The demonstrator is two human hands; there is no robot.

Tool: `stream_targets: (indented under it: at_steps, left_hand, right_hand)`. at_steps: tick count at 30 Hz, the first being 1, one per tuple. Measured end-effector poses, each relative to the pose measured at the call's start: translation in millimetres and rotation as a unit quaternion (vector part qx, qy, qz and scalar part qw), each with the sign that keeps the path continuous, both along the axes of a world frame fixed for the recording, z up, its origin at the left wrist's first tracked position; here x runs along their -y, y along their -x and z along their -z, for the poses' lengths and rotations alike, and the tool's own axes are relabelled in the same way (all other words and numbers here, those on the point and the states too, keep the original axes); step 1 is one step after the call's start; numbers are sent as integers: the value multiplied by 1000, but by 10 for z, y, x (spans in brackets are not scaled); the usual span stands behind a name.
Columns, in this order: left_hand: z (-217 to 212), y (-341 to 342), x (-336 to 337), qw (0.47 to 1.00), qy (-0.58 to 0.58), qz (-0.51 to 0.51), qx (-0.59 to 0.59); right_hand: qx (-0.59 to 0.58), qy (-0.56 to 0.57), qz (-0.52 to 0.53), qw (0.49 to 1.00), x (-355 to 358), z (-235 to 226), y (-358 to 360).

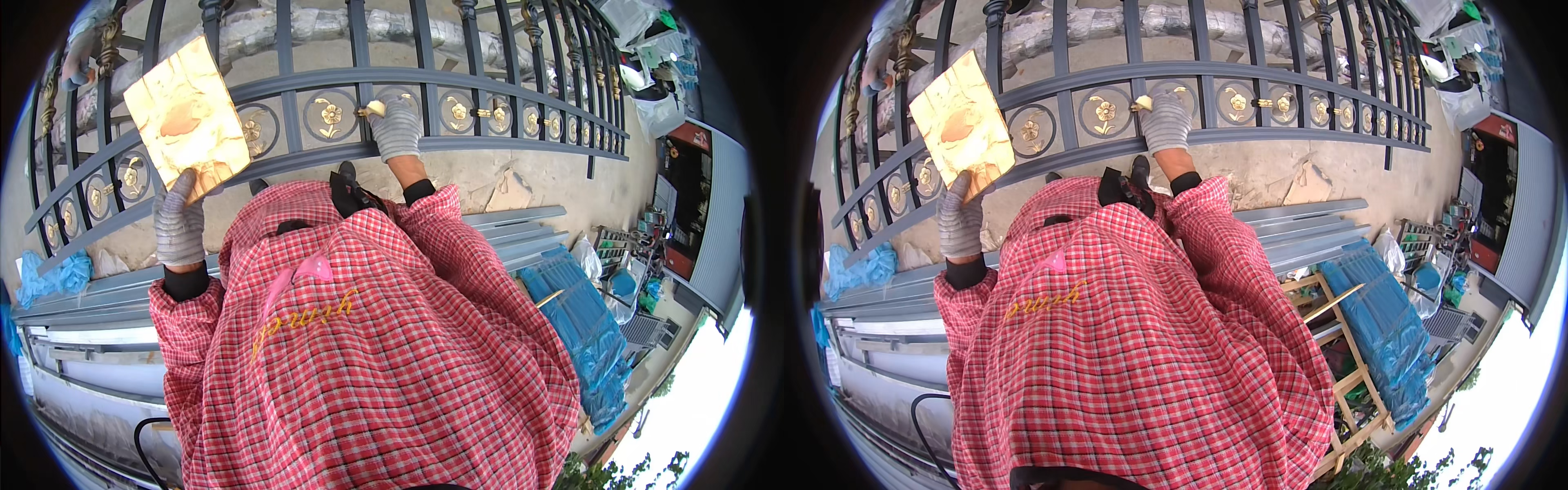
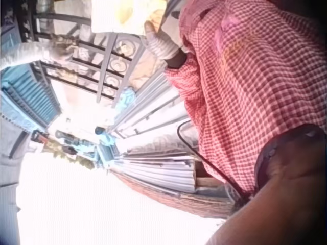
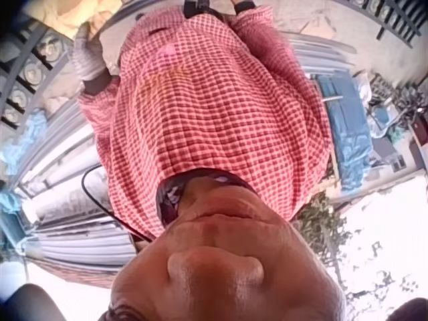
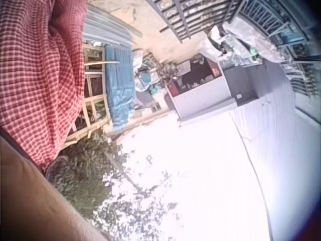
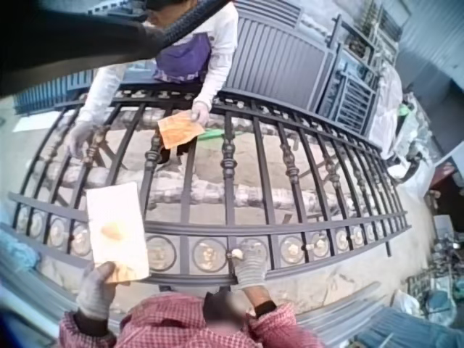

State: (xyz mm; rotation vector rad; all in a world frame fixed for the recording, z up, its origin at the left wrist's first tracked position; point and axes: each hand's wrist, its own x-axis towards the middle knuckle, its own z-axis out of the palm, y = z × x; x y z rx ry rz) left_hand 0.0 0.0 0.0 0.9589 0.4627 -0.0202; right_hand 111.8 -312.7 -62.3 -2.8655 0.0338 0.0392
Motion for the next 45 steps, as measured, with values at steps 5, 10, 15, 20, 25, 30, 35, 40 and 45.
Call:
stream_targets:
  at_steps: [5,10,15,20,25,30,35,40,45]
  left_hand:
    - [36,61,-170,999,-6,-31,-1]
    - [95,56,-84,999,44,-28,1]
    - [96,90,-94,1000,-1,-31,-2]
    - [107,80,-82,999,1,-36,-1]
    - [36,103,-102,1000,11,-17,9]
    - [95,143,-178,1000,8,-16,-7]
    - [55,166,-189,1000,0,-22,-4]
    - [156,229,-340,999,-9,-31,-10]
    - [119,340,-453,999,-29,-39,7]
  right_hand:
    - [67,-24,51,996,67,-106,112]
    - [-3,22,29,999,-164,-70,105]
    - [37,0,86,996,112,-26,80]
    - [-4,15,23,1000,-129,11,75]
    - [35,-13,44,998,19,-99,9]
    - [-1,29,9,1000,-185,-61,40]
    - [26,8,97,995,88,-111,24]
    - [68,-64,131,987,315,-149,114]
    - [33,-61,108,992,81,-134,159]
